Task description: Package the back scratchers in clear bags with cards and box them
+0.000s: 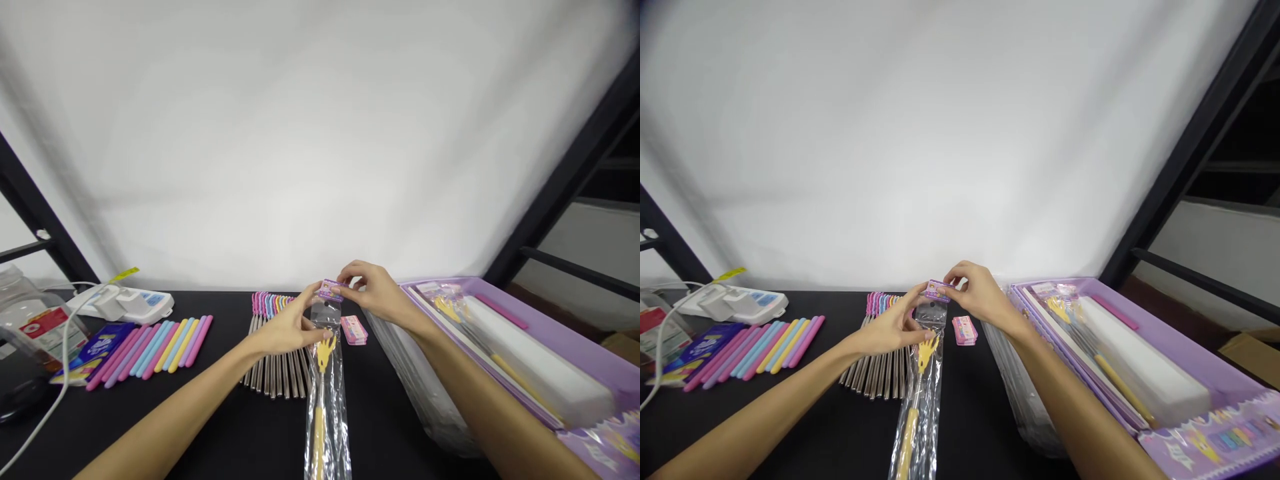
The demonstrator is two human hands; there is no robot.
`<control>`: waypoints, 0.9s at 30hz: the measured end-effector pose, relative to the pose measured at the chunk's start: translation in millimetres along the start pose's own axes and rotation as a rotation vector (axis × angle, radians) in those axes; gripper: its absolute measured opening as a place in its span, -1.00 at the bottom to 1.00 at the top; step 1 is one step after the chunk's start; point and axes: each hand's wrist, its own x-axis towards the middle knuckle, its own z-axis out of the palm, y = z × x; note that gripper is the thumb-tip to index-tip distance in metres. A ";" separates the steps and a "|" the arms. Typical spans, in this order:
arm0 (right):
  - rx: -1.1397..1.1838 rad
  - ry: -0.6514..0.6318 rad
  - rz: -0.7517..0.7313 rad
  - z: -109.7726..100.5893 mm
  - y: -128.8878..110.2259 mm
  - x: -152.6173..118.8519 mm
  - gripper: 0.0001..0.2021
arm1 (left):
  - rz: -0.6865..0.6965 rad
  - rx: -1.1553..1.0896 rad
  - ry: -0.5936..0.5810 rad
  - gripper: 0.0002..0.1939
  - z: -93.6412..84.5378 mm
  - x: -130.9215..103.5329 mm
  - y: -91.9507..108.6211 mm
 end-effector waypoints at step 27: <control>0.211 -0.109 0.117 6.5 -6.9 -1.3 -0.73 | 0.032 -0.066 0.132 -0.05 2.4 0.6 8.5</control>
